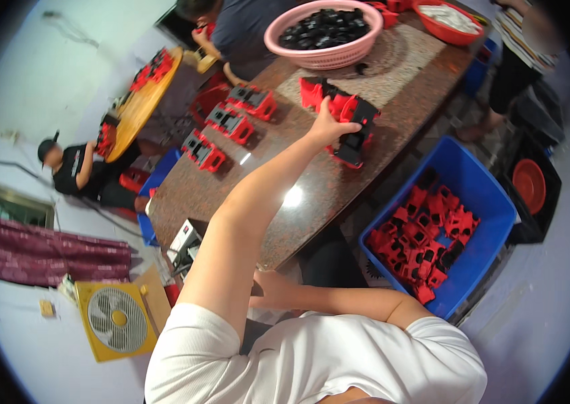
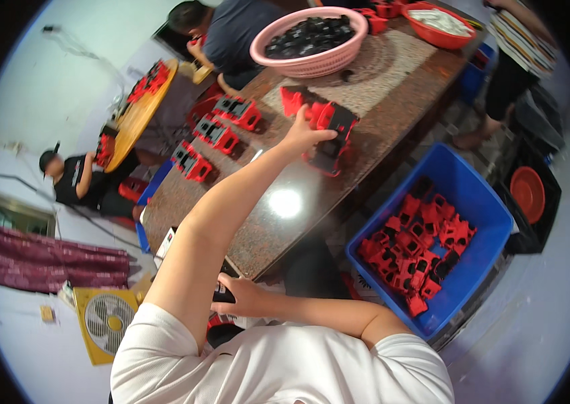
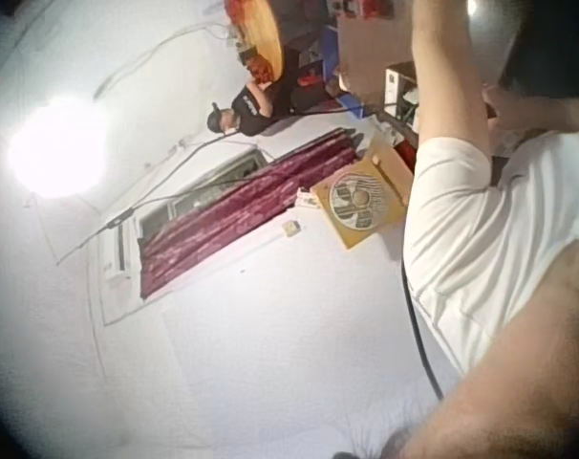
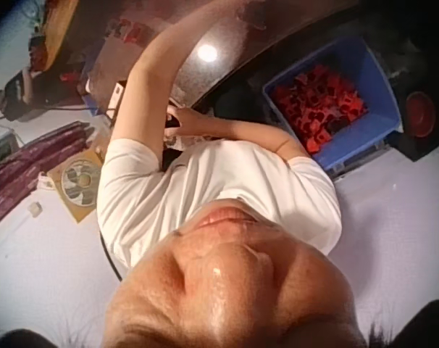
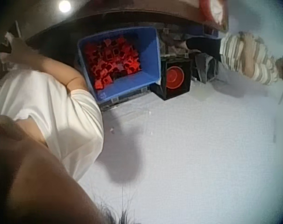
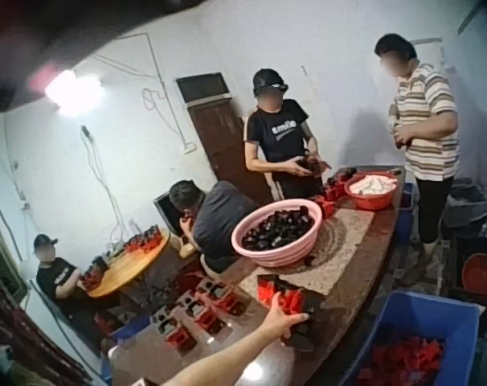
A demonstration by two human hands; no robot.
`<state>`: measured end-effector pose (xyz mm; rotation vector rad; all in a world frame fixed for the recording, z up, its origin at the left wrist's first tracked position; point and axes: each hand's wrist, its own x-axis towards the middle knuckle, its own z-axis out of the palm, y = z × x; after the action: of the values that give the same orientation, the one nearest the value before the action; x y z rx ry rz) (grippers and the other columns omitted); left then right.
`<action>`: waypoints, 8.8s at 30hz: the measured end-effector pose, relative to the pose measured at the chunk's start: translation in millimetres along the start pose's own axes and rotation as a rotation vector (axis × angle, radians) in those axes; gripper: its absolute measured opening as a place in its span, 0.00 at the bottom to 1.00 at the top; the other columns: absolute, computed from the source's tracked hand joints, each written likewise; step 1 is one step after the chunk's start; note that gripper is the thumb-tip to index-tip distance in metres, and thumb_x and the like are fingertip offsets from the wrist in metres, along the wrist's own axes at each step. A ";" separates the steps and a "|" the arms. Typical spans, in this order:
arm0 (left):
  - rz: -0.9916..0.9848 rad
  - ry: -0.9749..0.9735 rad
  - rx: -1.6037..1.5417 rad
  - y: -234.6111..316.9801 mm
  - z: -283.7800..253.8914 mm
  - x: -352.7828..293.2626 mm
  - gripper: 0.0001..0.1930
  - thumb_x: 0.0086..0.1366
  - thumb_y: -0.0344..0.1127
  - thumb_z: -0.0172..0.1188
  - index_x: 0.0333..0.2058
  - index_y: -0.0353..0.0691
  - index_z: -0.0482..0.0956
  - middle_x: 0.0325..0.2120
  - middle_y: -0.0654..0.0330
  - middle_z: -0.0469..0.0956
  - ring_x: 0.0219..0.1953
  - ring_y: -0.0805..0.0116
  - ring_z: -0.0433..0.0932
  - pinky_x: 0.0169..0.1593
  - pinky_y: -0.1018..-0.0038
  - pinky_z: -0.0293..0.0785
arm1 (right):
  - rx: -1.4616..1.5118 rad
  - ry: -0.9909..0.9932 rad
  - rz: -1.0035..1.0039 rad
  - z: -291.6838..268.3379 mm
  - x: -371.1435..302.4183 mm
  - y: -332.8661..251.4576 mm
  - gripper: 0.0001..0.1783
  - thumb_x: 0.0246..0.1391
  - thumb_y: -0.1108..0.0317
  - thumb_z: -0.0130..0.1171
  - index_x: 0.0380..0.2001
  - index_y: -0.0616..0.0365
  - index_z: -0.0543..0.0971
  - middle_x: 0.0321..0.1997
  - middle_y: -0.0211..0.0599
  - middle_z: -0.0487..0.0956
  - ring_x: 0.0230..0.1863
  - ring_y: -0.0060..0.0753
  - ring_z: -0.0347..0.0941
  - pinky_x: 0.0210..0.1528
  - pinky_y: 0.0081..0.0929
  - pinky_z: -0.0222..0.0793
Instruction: Assembling components for red toy trucks at a factory workbench.
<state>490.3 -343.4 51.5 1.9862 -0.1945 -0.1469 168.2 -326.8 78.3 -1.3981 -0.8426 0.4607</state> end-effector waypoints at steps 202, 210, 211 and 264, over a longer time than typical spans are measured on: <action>0.033 1.278 -0.425 -156.9 -193.4 -549.4 0.32 0.53 0.38 0.69 0.50 0.35 0.60 0.43 0.55 0.74 0.45 0.70 0.74 0.51 0.73 0.70 | 0.342 -0.219 -0.356 196.1 120.2 -64.7 0.38 0.47 0.52 0.69 0.52 0.65 0.65 0.32 0.40 0.76 0.27 0.27 0.74 0.29 0.24 0.72; 0.013 1.290 -0.455 -151.9 -192.8 -551.1 0.27 0.53 0.36 0.69 0.47 0.35 0.64 0.41 0.57 0.74 0.42 0.71 0.74 0.48 0.75 0.71 | 0.176 -0.076 -0.585 107.1 137.9 -46.6 0.28 0.56 0.51 0.59 0.45 0.66 0.67 0.27 0.47 0.77 0.22 0.34 0.76 0.24 0.27 0.76; 0.003 1.291 -0.427 -152.7 -194.3 -551.8 0.27 0.53 0.37 0.69 0.47 0.35 0.64 0.42 0.57 0.74 0.42 0.71 0.74 0.47 0.75 0.71 | 0.091 -0.024 -0.633 106.2 136.7 -42.0 0.29 0.56 0.50 0.59 0.45 0.66 0.67 0.27 0.48 0.77 0.22 0.34 0.76 0.23 0.28 0.76; -0.080 1.105 -0.618 -148.2 -191.5 -550.2 0.35 0.52 0.36 0.69 0.54 0.35 0.59 0.46 0.56 0.73 0.50 0.67 0.73 0.55 0.72 0.67 | 0.067 0.019 -0.816 238.5 243.5 -38.5 0.14 0.58 0.62 0.59 0.37 0.57 0.67 0.25 0.26 0.71 0.22 0.16 0.66 0.23 0.15 0.61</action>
<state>-1.2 -0.8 3.0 1.2218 0.5801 0.7479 138.9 3.9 164.4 -0.8862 -1.2739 -0.1529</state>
